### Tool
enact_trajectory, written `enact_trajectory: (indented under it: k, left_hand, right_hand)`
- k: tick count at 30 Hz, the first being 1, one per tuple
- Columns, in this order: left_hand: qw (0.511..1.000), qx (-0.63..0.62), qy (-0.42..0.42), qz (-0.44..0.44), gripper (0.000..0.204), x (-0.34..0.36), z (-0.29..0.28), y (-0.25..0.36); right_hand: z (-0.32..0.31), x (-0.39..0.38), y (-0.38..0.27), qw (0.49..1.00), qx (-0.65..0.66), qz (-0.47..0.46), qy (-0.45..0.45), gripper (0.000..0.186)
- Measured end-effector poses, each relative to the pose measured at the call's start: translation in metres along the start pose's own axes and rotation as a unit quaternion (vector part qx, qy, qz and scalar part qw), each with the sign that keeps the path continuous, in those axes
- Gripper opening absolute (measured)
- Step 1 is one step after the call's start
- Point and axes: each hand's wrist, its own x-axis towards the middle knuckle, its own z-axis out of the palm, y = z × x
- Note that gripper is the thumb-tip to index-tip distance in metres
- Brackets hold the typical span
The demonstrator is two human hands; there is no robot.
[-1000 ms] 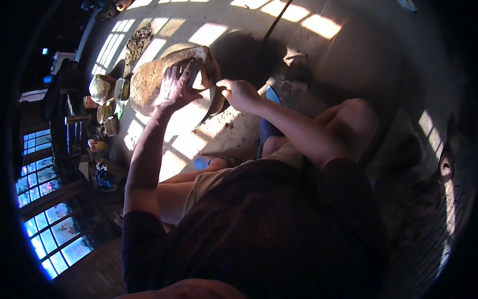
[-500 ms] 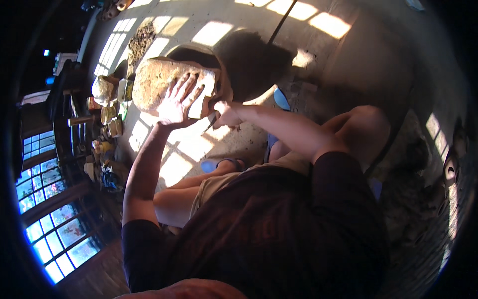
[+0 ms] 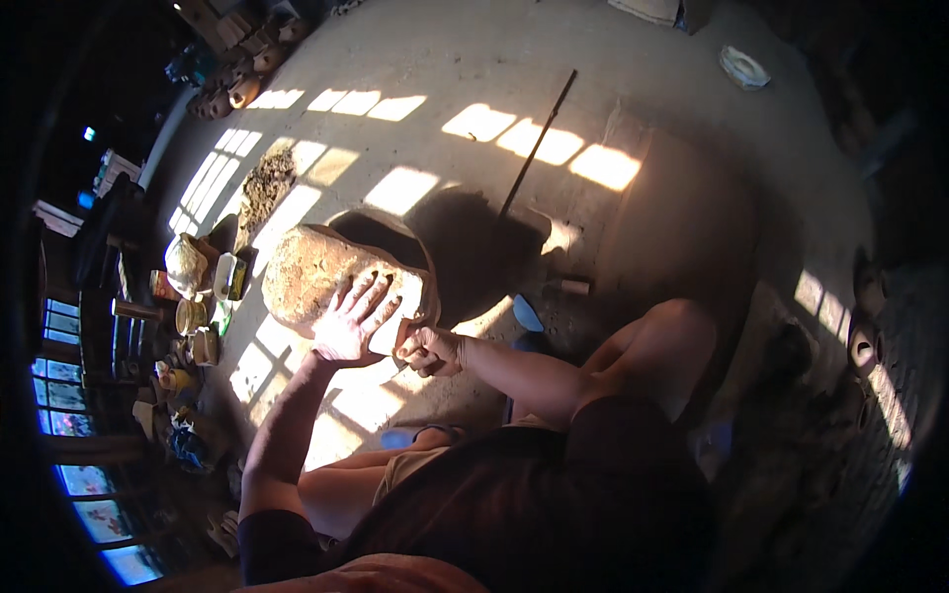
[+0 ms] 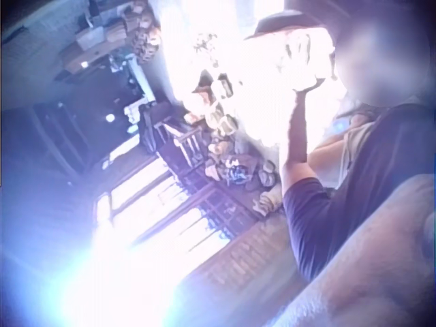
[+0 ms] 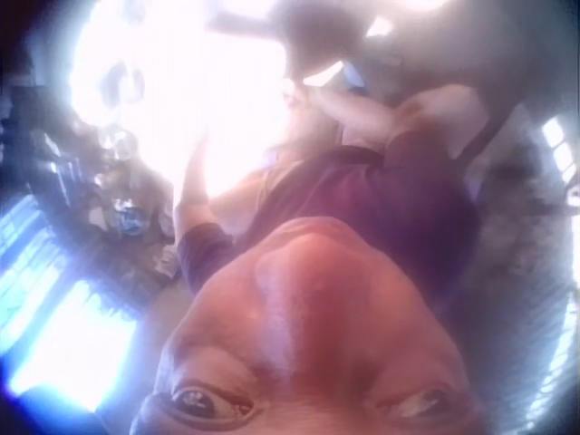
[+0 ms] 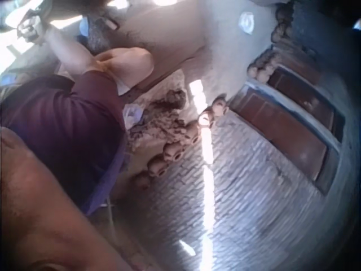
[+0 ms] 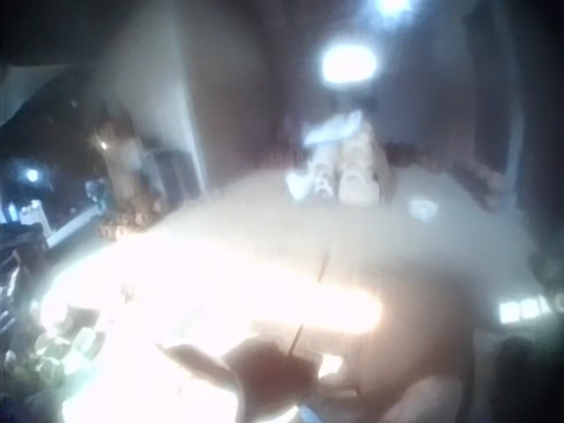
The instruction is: The person presses clay into two mold sections, joins the mold halves together, and smooths the interior clay along the seams by hand.
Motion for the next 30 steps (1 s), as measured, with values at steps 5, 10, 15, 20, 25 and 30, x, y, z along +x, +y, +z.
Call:
enact_trajectory:
  k: [5, 10, 15, 20, 25, 30]
  left_hand:
    - [0.998, -0.012, 0.054, 0.005, 0.090, -0.003, -0.001, 0.002]
    - [0.998, 0.015, 0.055, 0.005, 0.081, -0.002, -0.004, 0.003]
    - [0.999, -0.006, 0.043, 0.004, 0.086, -0.006, -0.003, 0.001]
    - [0.999, -0.006, 0.051, 0.013, 0.094, -0.009, 0.003, -0.006]
    - [0.999, 0.007, 0.047, 0.014, 0.091, -0.006, -0.003, -0.001]
    - [0.999, 0.014, 0.025, 0.027, 0.098, -0.010, -0.004, -0.003]
  right_hand:
    - [0.019, -0.002, -0.003, 0.958, -0.259, -0.005, 0.120, 0.018]
    - [0.013, -0.010, -0.019, 0.516, -0.832, 0.022, 0.203, 0.034]
    - [-0.025, -0.013, 0.005, 0.203, -0.941, -0.179, 0.205, 0.019]
    - [-0.014, 0.001, 0.001, 0.363, -0.873, -0.100, 0.309, 0.024]
    - [0.047, -0.011, -0.038, 0.582, -0.766, 0.120, 0.247, 0.051]
    - [-0.004, 0.003, -0.012, 0.580, -0.786, 0.015, 0.211, 0.064]
